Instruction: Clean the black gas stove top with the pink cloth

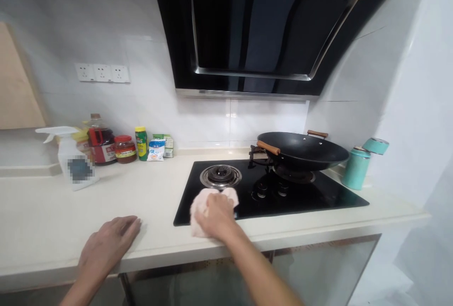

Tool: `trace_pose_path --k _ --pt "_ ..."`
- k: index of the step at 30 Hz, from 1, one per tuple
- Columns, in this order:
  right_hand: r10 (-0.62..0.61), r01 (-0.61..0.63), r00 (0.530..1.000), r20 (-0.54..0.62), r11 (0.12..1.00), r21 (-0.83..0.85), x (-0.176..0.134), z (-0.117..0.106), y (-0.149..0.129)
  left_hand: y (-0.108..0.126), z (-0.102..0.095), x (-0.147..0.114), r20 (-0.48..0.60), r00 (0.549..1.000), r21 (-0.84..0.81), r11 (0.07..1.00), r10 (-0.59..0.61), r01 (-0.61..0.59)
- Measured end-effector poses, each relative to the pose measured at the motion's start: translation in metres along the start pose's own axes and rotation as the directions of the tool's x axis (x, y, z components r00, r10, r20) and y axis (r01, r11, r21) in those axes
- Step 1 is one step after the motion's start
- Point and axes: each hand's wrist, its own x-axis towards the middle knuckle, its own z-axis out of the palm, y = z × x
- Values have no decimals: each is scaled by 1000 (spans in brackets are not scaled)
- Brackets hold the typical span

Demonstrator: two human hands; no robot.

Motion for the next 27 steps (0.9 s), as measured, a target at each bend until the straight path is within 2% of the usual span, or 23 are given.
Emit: trace_pose_path --k 2,5,8,10,14,17,19,21,24,26,27 --pt "-161 160 987 8 983 91 -3 16 -27 -1 0 1 1 1000 11 1000 0 0" --pt "-389 380 921 -7 897 223 -5 34 -55 -4 1 2 -8 1000 23 1000 21 -20" --pt "-505 485 863 1 830 277 -8 41 -57 -8 2 3 1 999 27 999 38 -38" --pt "-501 487 865 -24 829 276 -16 38 -43 -9 2 4 17 999 23 999 33 -33" --pt "-364 385 922 -135 898 214 -47 18 11 -8 2 5 48 999 8 1000 -21 21" --pt "-188 219 966 -177 960 176 -72 -8 62 -4 0 4 66 997 9 999 -41 40" --pt "-87 112 979 -183 985 132 -84 -27 97 -2 -1 4 70 997 7 999 -35 35" --pt "7 10 976 -220 997 73 -92 -42 130 0 -2 3 62 998 1 1000 -28 28" --pt "236 -246 929 -286 969 3 -97 -54 165 0 -2 2 47 999 0 1000 -14 14" --pt "304 -317 916 -264 948 -10 -96 -55 169 0 -2 1 39 999 9 1000 -6 6" --pt "291 -303 926 -242 953 -14 -94 -54 164 0 -2 1 33 999 15 1000 -5 4"
